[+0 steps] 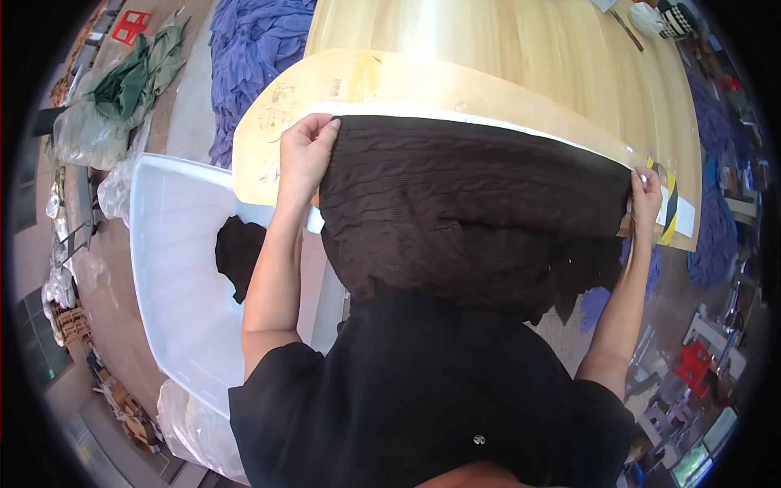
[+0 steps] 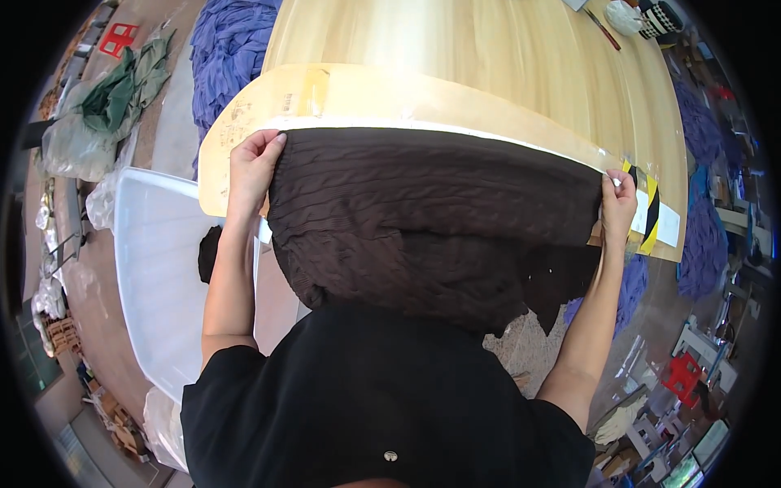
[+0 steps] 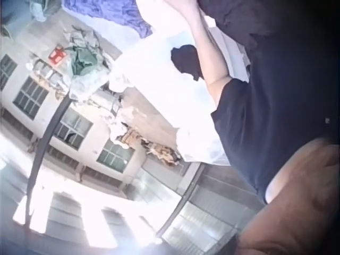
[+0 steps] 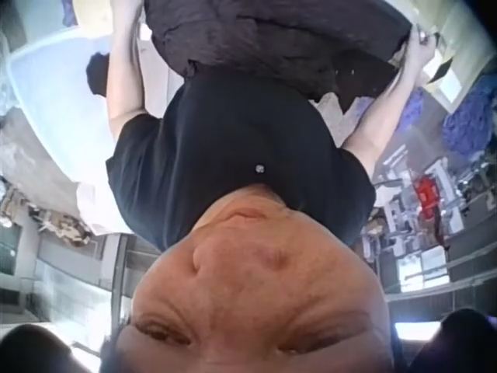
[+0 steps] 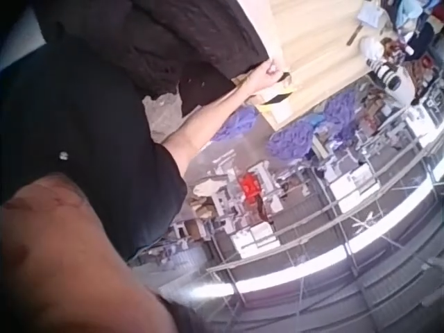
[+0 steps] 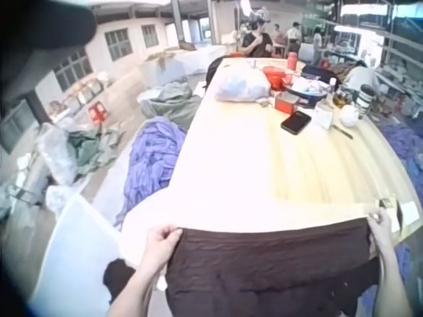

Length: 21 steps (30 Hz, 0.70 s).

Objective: Marking specific measurement points on brown knitted garments using chalk and a ruler guide on the table.

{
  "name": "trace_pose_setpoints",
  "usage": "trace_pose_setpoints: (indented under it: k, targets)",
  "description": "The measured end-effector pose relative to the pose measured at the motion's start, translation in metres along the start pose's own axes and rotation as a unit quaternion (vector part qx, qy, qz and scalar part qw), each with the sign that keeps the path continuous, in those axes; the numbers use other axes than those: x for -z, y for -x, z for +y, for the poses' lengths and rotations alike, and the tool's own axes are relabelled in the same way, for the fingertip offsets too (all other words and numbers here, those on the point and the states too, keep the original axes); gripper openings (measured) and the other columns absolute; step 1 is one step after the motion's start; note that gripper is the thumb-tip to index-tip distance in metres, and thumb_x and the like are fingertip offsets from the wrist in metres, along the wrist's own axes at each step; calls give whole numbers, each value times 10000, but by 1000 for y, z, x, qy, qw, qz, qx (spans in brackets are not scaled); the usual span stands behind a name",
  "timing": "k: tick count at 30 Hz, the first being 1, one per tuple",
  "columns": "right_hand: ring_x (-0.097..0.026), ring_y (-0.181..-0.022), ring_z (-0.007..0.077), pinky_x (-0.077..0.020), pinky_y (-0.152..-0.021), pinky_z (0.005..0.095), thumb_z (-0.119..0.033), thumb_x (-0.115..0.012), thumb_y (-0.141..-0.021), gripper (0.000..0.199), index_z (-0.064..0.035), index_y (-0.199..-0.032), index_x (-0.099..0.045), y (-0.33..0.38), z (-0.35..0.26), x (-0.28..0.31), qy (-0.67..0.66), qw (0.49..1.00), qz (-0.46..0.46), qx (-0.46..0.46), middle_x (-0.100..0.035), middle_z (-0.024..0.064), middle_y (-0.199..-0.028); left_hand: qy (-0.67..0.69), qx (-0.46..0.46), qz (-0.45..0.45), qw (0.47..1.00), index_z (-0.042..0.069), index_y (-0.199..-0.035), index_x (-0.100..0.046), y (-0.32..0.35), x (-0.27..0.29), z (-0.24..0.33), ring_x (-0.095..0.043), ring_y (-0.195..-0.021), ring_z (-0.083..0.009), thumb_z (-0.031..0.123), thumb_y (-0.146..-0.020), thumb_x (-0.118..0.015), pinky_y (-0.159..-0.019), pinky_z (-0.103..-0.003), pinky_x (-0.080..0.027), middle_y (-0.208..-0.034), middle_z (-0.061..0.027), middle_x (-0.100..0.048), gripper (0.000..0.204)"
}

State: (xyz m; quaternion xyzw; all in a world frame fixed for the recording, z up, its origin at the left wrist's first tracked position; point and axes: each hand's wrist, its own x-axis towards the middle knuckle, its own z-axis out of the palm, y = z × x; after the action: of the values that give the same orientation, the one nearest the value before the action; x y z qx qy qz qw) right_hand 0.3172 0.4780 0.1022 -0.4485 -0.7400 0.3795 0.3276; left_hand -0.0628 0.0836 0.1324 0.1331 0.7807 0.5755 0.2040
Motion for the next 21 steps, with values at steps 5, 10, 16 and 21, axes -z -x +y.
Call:
trace_pose_setpoints:
  k: [5,10,16,21]
  targets:
    - [-300,-487,-10,-196,-427,173,-113,-589,-850,80,-77,-919,-570,0,-4,-2,36,999,-14,-14,-435,-93,-610,-83,-25,-2,996,-43,-862,-629,-4,2,-10,-522,-616,-70,93,-831,-593,-595,-212,-433,-707,-24,-615,144]
    - [-324,-519,-13,-215,-452,161,-103,-595,-845,90,-72,-926,-568,1,-1,-1,1,999,-27,-27,-450,-96,-632,-60,-40,14,997,-49,-865,-624,5,3,3,-513,-625,-64,97,-831,-597,-593,-213,-428,-700,-19,-609,152]
    - [-397,-584,-13,-284,-504,140,-87,-600,-839,106,-56,-934,-568,-3,2,-4,-6,998,-56,-30,-508,-76,-698,-69,-39,12,997,-51,-856,-620,2,5,-3,-513,-634,-56,95,-831,-596,-594,-213,-428,-701,-14,-605,150]
    - [-482,-665,30,-390,-571,168,-92,-615,-820,126,-36,-928,-580,5,3,11,29,999,-32,-7,-554,-30,-781,-256,-134,15,957,-30,-819,-614,0,-12,5,-586,-589,-232,102,-788,-582,-598,-318,-457,-651,-171,-596,140]
